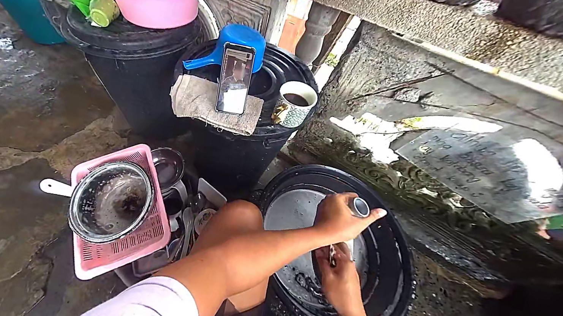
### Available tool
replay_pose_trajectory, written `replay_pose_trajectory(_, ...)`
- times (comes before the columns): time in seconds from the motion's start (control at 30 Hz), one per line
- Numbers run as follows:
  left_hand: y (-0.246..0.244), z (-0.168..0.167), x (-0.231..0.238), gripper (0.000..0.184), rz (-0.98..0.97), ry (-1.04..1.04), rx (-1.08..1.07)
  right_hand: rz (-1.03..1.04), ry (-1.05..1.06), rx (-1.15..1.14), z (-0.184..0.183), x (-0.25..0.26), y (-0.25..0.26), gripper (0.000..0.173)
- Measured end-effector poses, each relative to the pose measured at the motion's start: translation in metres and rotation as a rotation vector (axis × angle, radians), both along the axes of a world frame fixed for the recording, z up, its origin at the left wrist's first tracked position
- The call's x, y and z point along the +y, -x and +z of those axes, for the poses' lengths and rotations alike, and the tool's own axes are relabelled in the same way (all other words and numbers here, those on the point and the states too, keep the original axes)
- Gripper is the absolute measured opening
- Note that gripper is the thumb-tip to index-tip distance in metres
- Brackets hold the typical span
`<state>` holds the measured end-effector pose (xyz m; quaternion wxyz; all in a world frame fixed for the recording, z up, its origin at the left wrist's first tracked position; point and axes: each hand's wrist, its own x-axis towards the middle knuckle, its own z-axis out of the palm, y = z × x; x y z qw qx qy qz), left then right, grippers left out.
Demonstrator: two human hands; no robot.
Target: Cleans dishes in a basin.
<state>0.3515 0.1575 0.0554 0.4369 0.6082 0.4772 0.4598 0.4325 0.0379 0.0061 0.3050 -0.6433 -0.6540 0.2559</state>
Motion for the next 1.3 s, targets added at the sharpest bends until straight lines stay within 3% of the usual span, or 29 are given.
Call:
replay_pose_trajectory(0.2,0.015,0.001,0.037,0.044,0.239,0.221,-0.102,-0.046,-0.224,-0.217,-0.026,-0.036,-0.055,0.040)
replay_pose_trajectory(0.3,-0.001,-0.008,0.024,0.042,0.248,0.257,-0.162,-0.141,-0.071,-0.317,-0.002,-0.017,-0.021,0.034)
replay_pose_trajectory(0.37,-0.013,-0.011,0.008,0.041,0.188,0.218,-0.135,-0.215,0.110,-0.368,0.017,-0.001,0.008,0.027)
replay_pose_trajectory(0.43,-0.012,-0.006,0.001,0.043,0.034,0.145,-0.048,-0.178,0.104,-0.298,0.021,0.005,0.007,0.023)
replay_pose_trajectory(0.53,0.004,0.008,0.016,0.058,-0.321,-0.013,0.285,-0.088,0.019,-0.212,0.032,0.005,-0.036,0.028)
replay_pose_trajectory(0.63,0.011,-0.004,0.019,0.070,-0.401,0.041,0.555,-0.091,-0.021,-0.141,0.039,0.008,-0.074,0.036)
replay_pose_trajectory(0.77,0.007,-0.019,0.006,0.070,-0.238,0.289,0.367,-0.256,-0.272,-0.081,0.044,0.018,-0.085,0.045)
replay_pose_trajectory(0.9,0.004,-0.013,-0.003,0.074,-0.156,0.439,0.236,-0.410,-0.543,-0.021,0.039,0.021,-0.056,0.054)
replay_pose_trajectory(1.0,0.003,-0.010,-0.011,0.073,-0.129,0.463,0.173,-0.473,-0.685,-0.256,0.026,0.027,-0.034,0.031)
replay_pose_trajectory(1.1,0.006,-0.002,-0.017,0.071,-0.127,0.421,0.202,-0.465,-0.701,-0.317,0.018,0.028,-0.039,0.051)
replay_pose_trajectory(1.17,0.009,0.000,-0.015,0.071,-0.116,0.401,0.221,-0.398,-0.605,-0.316,0.017,0.021,-0.056,0.044)
replay_pose_trajectory(1.3,0.005,-0.004,-0.012,0.070,-0.100,0.421,0.218,-0.399,-0.394,-0.460,0.015,0.023,-0.056,0.056)
